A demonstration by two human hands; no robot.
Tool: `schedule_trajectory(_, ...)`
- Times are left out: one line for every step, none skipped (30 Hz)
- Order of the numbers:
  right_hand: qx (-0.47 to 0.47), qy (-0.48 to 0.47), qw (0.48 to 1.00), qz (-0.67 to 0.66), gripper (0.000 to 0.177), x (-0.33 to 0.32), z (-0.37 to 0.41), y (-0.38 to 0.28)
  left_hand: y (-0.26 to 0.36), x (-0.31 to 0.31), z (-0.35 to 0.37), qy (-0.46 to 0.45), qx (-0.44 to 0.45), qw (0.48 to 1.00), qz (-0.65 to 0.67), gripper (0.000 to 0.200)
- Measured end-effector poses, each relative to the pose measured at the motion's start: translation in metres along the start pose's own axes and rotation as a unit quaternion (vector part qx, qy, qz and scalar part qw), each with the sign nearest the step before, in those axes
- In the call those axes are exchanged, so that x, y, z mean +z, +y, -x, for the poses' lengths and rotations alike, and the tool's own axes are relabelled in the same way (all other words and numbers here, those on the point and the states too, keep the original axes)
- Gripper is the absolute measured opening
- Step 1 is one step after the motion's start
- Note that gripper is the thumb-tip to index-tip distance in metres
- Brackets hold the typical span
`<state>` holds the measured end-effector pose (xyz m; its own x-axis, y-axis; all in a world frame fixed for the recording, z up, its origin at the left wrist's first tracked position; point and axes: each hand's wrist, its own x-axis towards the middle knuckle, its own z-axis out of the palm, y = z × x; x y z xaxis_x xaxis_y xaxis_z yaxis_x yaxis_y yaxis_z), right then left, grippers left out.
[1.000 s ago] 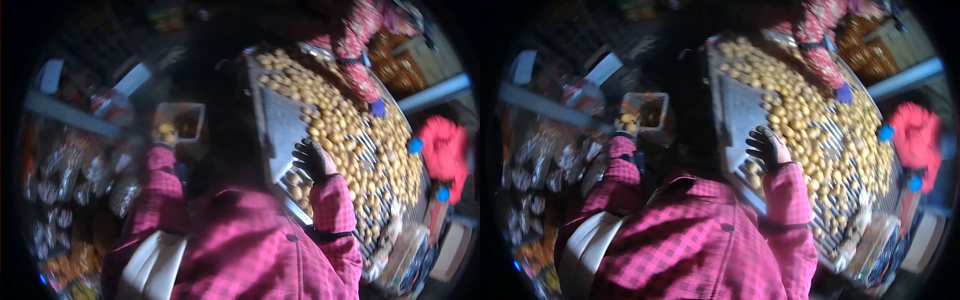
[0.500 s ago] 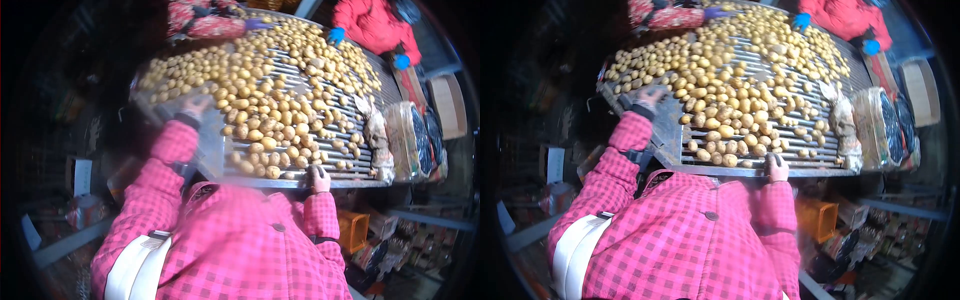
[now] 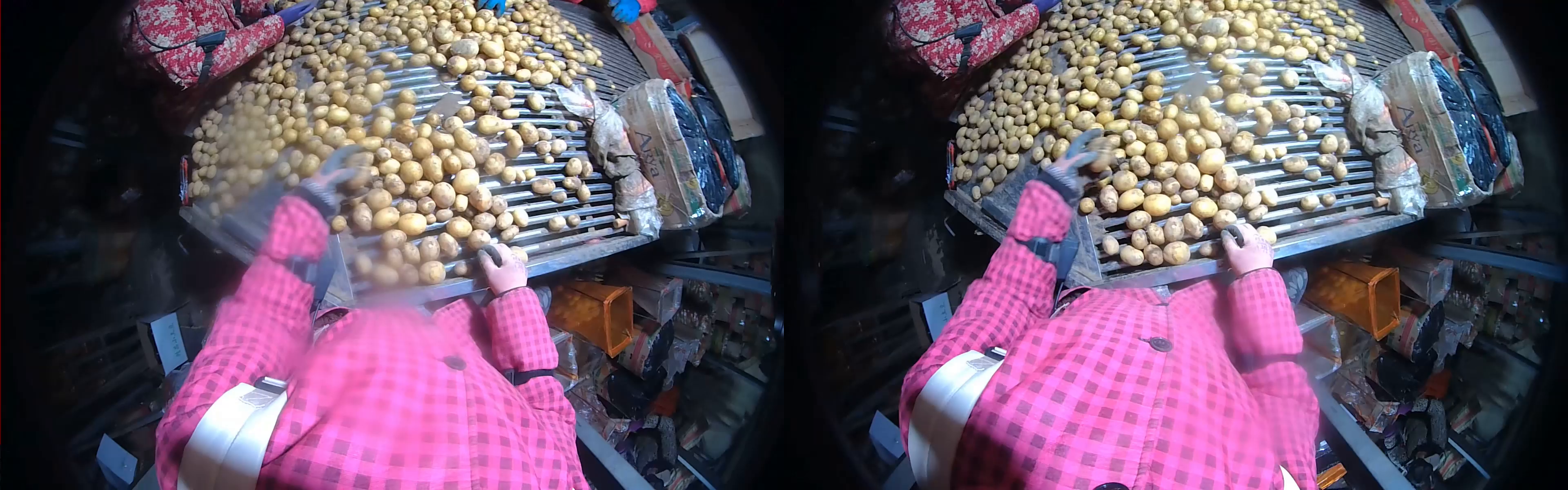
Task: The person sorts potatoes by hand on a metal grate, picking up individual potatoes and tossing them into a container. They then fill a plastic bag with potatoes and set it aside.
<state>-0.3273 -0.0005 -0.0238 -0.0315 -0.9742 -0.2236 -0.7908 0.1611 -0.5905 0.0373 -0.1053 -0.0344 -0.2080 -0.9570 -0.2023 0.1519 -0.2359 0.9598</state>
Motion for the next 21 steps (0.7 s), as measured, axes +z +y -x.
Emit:
schedule_trajectory(0.007, -0.006, 1.000, 0.025, 0.024, -0.001, 0.000, -0.004, -0.007, -0.017, 0.007, 0.017, 0.092, 0.978, -0.185, 0.043)
schedule_trajectory(0.014, -0.009, 0.999, 0.027, 0.027, -0.001, -0.001, -0.005, -0.014, -0.035, 0.014, 0.068, 0.174, 0.913, -0.364, 0.038)
schedule_trajectory(0.016, -0.016, 0.999, 0.024, 0.027, -0.002, -0.003, -0.007, -0.009, -0.041, 0.020, 0.037, 0.055, 0.979, -0.193, 0.029)
schedule_trajectory(0.044, -0.019, 0.998, 0.027, 0.028, -0.003, -0.004, -0.011, 0.003, -0.041, 0.026, 0.050, -0.066, 0.996, -0.016, 0.020)
schedule_trajectory(0.073, -0.023, 0.997, 0.032, 0.028, -0.002, -0.004, -0.012, 0.010, -0.032, 0.036, 0.112, -0.162, 0.976, -0.090, 0.016)
schedule_trajectory(0.062, -0.009, 0.997, 0.044, 0.030, -0.001, -0.004, -0.011, 0.002, -0.025, 0.043, 0.066, -0.111, 0.970, -0.208, 0.013)
schedule_trajectory(0.055, -0.004, 0.997, 0.053, 0.027, -0.001, -0.003, -0.011, -0.012, -0.017, 0.043, 0.031, -0.116, 0.959, -0.258, 0.029)
schedule_trajectory(0.055, 0.002, 0.996, 0.063, 0.027, 0.003, -0.004, -0.008, -0.025, -0.008, 0.045, 0.043, -0.054, 0.918, -0.391, 0.040)
schedule_trajectory(0.060, 0.006, 0.995, 0.076, 0.027, 0.005, -0.003, -0.004, -0.031, 0.009, 0.049, 0.051, 0.007, 0.857, -0.512, 0.051)
schedule_trajectory(0.045, 0.009, 0.995, 0.086, 0.027, 0.002, -0.002, -0.009, -0.022, 0.028, 0.050, 0.045, -0.030, 0.832, -0.552, 0.059)
schedule_trajectory(0.049, -0.013, 0.995, 0.082, 0.028, -0.002, -0.001, -0.014, -0.009, 0.046, 0.050, 0.041, -0.064, 0.804, -0.589, 0.069)
schedule_trajectory(0.055, -0.016, 0.995, 0.083, 0.027, -0.005, 0.001, -0.020, -0.006, 0.057, 0.049, 0.012, -0.094, 0.762, -0.640, 0.073)
schedule_trajectory(0.057, -0.020, 0.995, 0.083, 0.027, -0.007, 0.001, -0.024, 0.002, 0.068, 0.053, -0.005, -0.117, 0.715, -0.689, 0.077)
schedule_trajectory(0.059, -0.026, 0.994, 0.088, 0.025, -0.004, 0.000, -0.018, -0.012, 0.067, 0.050, -0.004, -0.129, 0.696, -0.707, 0.077)
schedule_trajectory(0.056, -0.021, 0.994, 0.090, 0.025, -0.004, -0.001, -0.018, -0.017, 0.069, 0.046, -0.003, -0.142, 0.675, -0.724, 0.078)
schedule_trajectory(0.034, -0.007, 0.996, 0.083, 0.028, -0.003, 0.001, -0.017, -0.020, 0.068, 0.044, -0.001, -0.139, 0.676, -0.724, 0.078)
schedule_trajectory(0.012, 0.006, 0.997, 0.076, 0.030, -0.002, 0.002, -0.015, -0.023, 0.067, 0.043, 0.005, -0.121, 0.685, -0.719, 0.075)
schedule_trajectory(-0.008, 0.009, 0.997, 0.082, 0.029, 0.001, 0.001, -0.012, -0.023, 0.068, 0.045, 0.012, -0.103, 0.693, -0.713, 0.073)
schedule_trajectory(-0.009, 0.012, 0.996, 0.083, 0.029, 0.002, 0.003, -0.009, -0.024, 0.065, 0.047, 0.014, -0.101, 0.694, -0.713, 0.073)
schedule_trajectory(-0.006, 0.015, 0.996, 0.082, 0.029, 0.001, 0.003, -0.007, -0.025, 0.058, 0.047, 0.034, -0.078, 0.765, -0.639, 0.070)
schedule_trajectory(-0.005, 0.017, 0.997, 0.081, 0.029, 0.001, 0.003, -0.008, -0.025, 0.051, 0.049, 0.055, -0.054, 0.826, -0.558, 0.067)
